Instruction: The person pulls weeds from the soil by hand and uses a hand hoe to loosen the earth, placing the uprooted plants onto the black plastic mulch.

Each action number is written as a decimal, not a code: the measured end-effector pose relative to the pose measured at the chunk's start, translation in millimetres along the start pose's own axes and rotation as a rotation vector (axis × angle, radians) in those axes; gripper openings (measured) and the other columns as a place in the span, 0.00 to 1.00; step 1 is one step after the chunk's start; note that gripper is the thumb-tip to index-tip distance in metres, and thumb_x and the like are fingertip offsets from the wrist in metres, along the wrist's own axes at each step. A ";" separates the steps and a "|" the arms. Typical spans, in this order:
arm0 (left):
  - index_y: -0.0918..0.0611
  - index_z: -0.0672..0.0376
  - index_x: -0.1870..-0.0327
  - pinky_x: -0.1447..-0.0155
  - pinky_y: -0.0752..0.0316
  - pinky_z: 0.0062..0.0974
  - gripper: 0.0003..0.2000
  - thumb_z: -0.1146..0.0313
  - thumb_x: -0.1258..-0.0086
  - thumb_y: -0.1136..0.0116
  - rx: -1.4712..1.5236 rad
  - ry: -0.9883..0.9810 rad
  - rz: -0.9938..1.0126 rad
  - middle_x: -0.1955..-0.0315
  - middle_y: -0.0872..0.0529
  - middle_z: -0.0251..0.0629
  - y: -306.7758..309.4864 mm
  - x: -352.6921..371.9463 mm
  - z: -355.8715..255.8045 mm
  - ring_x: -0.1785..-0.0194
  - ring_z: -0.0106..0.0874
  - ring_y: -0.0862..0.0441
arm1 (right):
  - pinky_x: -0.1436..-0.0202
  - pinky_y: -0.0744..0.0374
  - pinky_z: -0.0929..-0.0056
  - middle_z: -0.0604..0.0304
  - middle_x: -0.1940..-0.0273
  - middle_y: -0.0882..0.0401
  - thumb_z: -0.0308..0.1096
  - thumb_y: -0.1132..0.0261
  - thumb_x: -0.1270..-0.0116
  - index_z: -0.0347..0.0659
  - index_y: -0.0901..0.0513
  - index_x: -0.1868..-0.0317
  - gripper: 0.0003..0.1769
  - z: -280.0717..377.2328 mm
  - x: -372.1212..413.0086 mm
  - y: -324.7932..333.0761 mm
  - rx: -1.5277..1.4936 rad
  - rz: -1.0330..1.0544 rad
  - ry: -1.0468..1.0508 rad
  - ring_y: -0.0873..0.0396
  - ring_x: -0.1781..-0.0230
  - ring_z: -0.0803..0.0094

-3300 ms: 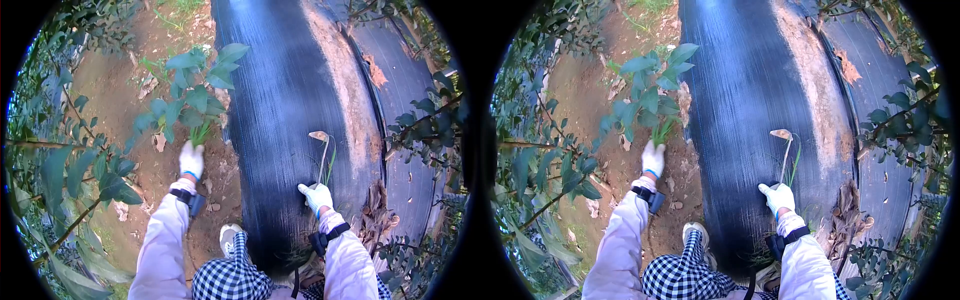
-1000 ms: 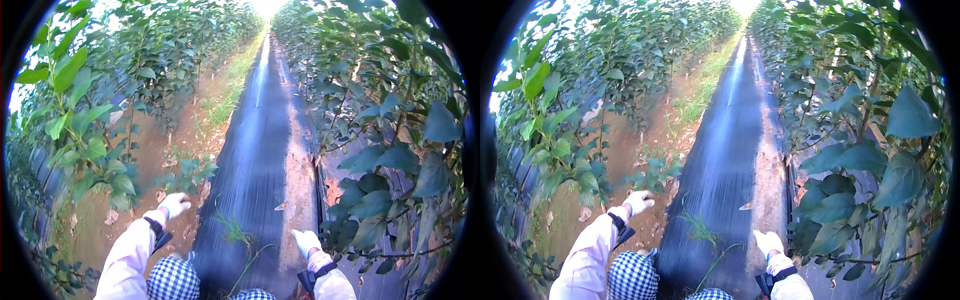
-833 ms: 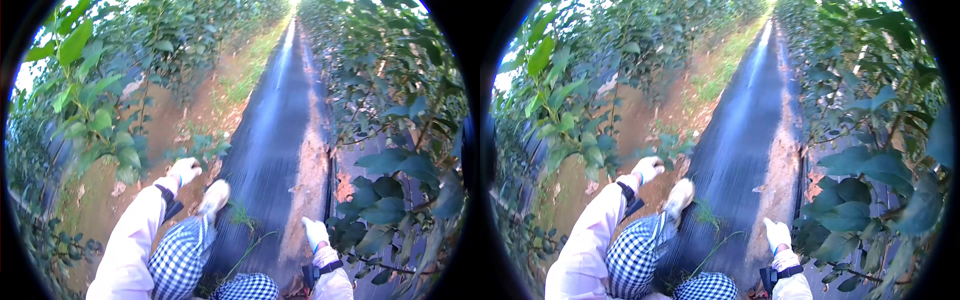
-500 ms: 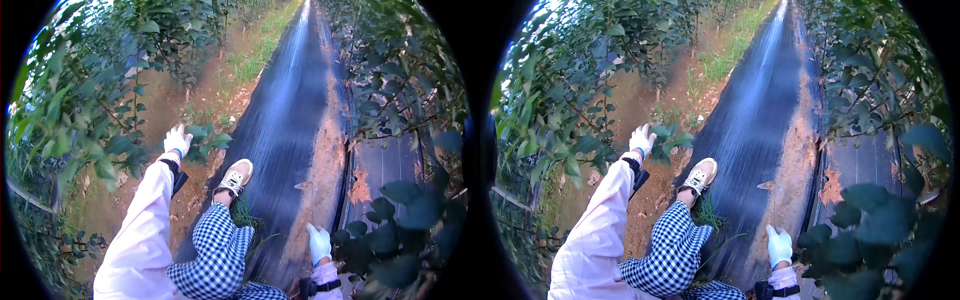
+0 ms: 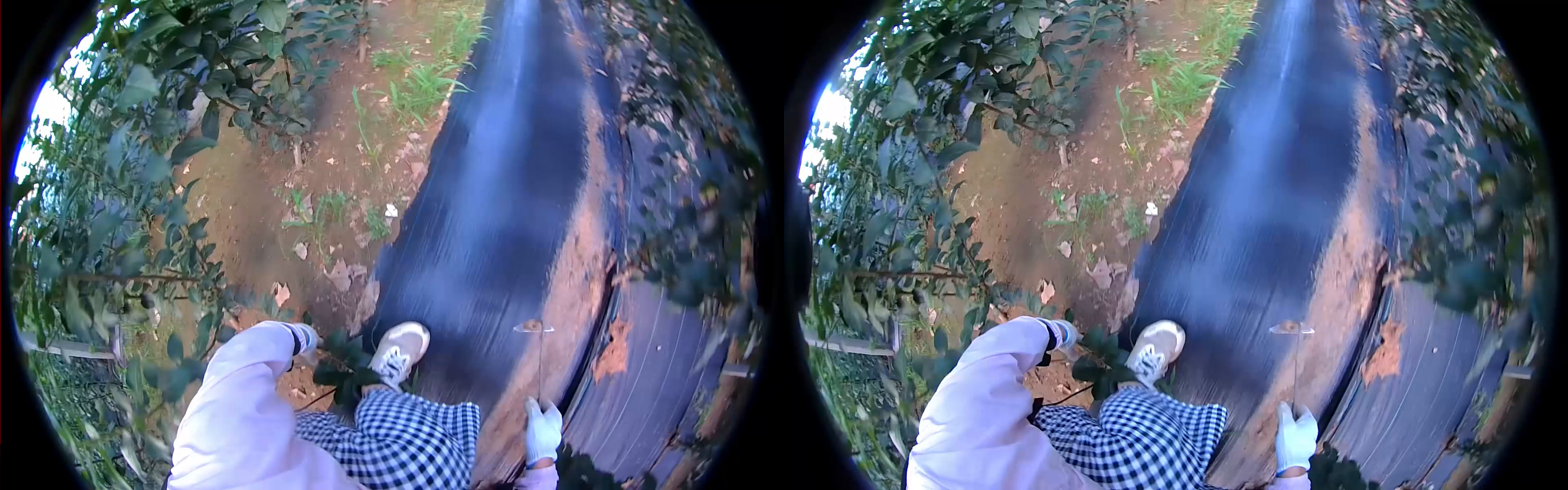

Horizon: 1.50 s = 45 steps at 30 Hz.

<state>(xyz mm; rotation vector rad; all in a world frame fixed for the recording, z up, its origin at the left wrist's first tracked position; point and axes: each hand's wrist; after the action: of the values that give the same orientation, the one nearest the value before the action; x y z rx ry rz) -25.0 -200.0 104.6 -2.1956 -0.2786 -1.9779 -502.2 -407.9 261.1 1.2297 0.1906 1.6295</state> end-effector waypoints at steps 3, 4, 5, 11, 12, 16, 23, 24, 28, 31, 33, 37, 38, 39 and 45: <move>0.33 0.56 0.28 0.32 0.33 0.36 0.37 0.50 0.36 0.36 0.545 -0.237 0.257 0.33 0.26 0.34 45.8 -17.1 39.7 0.34 0.29 0.29 | 0.69 0.26 0.72 0.59 0.70 0.18 0.39 0.33 0.34 0.26 0.19 0.51 0.21 29.0 -47.3 1.1 -0.063 -0.055 0.021 0.26 0.74 0.75; 0.31 0.61 0.30 0.35 0.32 0.32 0.32 0.56 0.34 0.37 0.790 -0.629 0.085 0.37 0.23 0.34 31.4 -61.7 80.7 0.38 0.26 0.28 | 0.71 0.28 0.75 0.61 0.71 0.19 0.39 0.33 0.34 0.26 0.19 0.51 0.21 58.8 -58.3 6.7 -0.040 -0.032 0.003 0.28 0.75 0.78; 0.27 0.65 0.35 0.37 0.31 0.29 0.26 0.62 0.32 0.38 1.052 -0.422 0.085 0.41 0.19 0.34 51.3 -50.5 83.3 0.41 0.26 0.26 | 0.73 0.30 0.77 0.64 0.72 0.21 0.39 0.33 0.33 0.27 0.20 0.50 0.21 80.8 -73.8 11.8 -0.017 -0.010 -0.013 0.30 0.76 0.81; 0.17 0.57 0.47 0.50 0.21 0.35 0.17 0.61 0.34 0.35 1.803 0.409 -0.751 0.59 0.11 0.41 28.7 -57.8 187.1 0.57 0.36 0.14 | 0.79 0.41 0.78 0.72 0.79 0.34 0.42 0.37 0.30 0.38 0.20 0.63 0.14 186.1 -149.3 -2.0 -0.132 0.015 0.042 0.39 0.81 0.84; 0.17 0.58 0.48 0.49 0.21 0.34 0.18 0.60 0.36 0.33 1.511 0.582 -0.779 0.59 0.11 0.41 14.8 -80.4 217.0 0.56 0.36 0.14 | 0.79 0.41 0.77 0.72 0.79 0.34 0.43 0.37 0.30 0.39 0.20 0.64 0.14 192.6 -162.5 -13.9 -0.162 -0.002 0.070 0.39 0.82 0.83; 0.16 0.59 0.51 0.43 0.24 0.33 0.23 0.56 0.45 0.29 1.206 0.674 -1.009 0.54 0.12 0.44 34.1 -63.1 205.0 0.49 0.40 0.16 | 0.77 0.40 0.77 0.72 0.78 0.34 0.47 0.36 0.30 0.41 0.21 0.66 0.17 230.1 -197.7 -66.0 -0.154 -0.022 0.138 0.39 0.80 0.83; 0.15 0.57 0.56 0.45 0.25 0.38 0.15 0.59 0.39 0.35 1.442 0.676 -1.291 0.59 0.13 0.48 17.8 -93.8 206.6 0.50 0.46 0.17 | 0.84 0.41 0.77 0.73 0.83 0.35 0.51 0.33 0.33 0.41 0.23 0.64 0.20 228.0 -269.5 -166.1 -0.064 -0.096 0.249 0.39 0.87 0.83; 0.15 0.57 0.55 0.45 0.25 0.38 0.15 0.59 0.39 0.35 1.574 0.693 -1.409 0.59 0.13 0.48 8.7 -102.3 211.7 0.51 0.46 0.17 | 0.84 0.41 0.77 0.72 0.84 0.35 0.51 0.33 0.33 0.41 0.23 0.65 0.20 226.0 -273.6 -173.7 -0.075 -0.095 0.256 0.38 0.87 0.83; 0.17 0.59 0.54 0.44 0.25 0.34 0.14 0.64 0.39 0.35 1.355 0.673 -1.393 0.58 0.13 0.47 19.6 -93.0 209.3 0.51 0.43 0.16 | 0.64 0.29 0.74 0.64 0.71 0.25 0.48 0.29 0.36 0.35 0.21 0.65 0.21 245.2 -258.1 -201.7 0.029 -0.001 0.131 0.33 0.71 0.78; 0.16 0.58 0.56 0.43 0.26 0.41 0.13 0.65 0.40 0.34 1.148 0.558 -1.440 0.57 0.15 0.47 40.0 -90.8 210.7 0.49 0.47 0.19 | 0.75 0.29 0.70 0.62 0.80 0.26 0.49 0.27 0.38 0.35 0.22 0.69 0.23 258.9 -234.9 -223.5 0.066 0.092 0.050 0.30 0.82 0.73; 0.17 0.61 0.57 0.48 0.25 0.35 0.09 0.69 0.37 0.37 1.306 0.575 -1.513 0.62 0.13 0.43 41.8 -99.3 220.0 0.57 0.39 0.18 | 0.76 0.30 0.65 0.57 0.84 0.25 0.55 0.31 0.36 0.34 0.19 0.68 0.27 249.8 -236.0 -232.5 0.238 0.203 0.021 0.28 0.84 0.68; 0.17 0.62 0.54 0.50 0.24 0.29 0.11 0.69 0.36 0.37 1.794 0.569 -1.697 0.62 0.13 0.42 48.8 -85.5 250.0 0.60 0.33 0.18 | 0.76 0.31 0.64 0.58 0.84 0.25 0.57 0.30 0.37 0.35 0.19 0.72 0.28 240.6 -234.8 -240.5 0.223 0.101 -0.022 0.29 0.85 0.67; 0.17 0.60 0.52 0.48 0.24 0.31 0.14 0.67 0.38 0.35 1.532 0.647 -1.646 0.61 0.13 0.45 51.4 -83.4 256.8 0.57 0.38 0.17 | 0.76 0.31 0.65 0.58 0.84 0.26 0.57 0.30 0.37 0.36 0.20 0.73 0.28 238.6 -238.5 -239.7 0.212 0.123 -0.030 0.30 0.85 0.67; 0.18 0.59 0.51 0.46 0.24 0.34 0.16 0.65 0.39 0.34 1.273 0.711 -1.580 0.59 0.13 0.47 53.1 -81.4 262.1 0.55 0.43 0.17 | 0.76 0.32 0.65 0.59 0.85 0.26 0.57 0.29 0.38 0.37 0.20 0.74 0.27 234.4 -244.0 -237.7 0.200 0.145 -0.039 0.30 0.86 0.68; 0.18 0.55 0.53 0.44 0.25 0.39 0.14 0.64 0.40 0.35 1.200 0.674 -1.368 0.59 0.15 0.50 81.2 -98.9 280.5 0.52 0.48 0.18 | 0.72 0.28 0.66 0.54 0.82 0.21 0.56 0.27 0.40 0.35 0.19 0.68 0.28 234.8 -250.7 -231.9 0.281 0.172 -0.058 0.28 0.82 0.70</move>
<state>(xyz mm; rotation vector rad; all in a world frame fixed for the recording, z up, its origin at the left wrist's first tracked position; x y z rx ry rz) 255.5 -210.2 -23.1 -0.3849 -2.4000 -1.7763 -190.7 -600.6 67.1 1.5407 0.2914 1.7539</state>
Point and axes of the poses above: each hand's wrist, its own x-axis away from the middle knuckle, its own y-axis out of the back of the hand, z = x × y
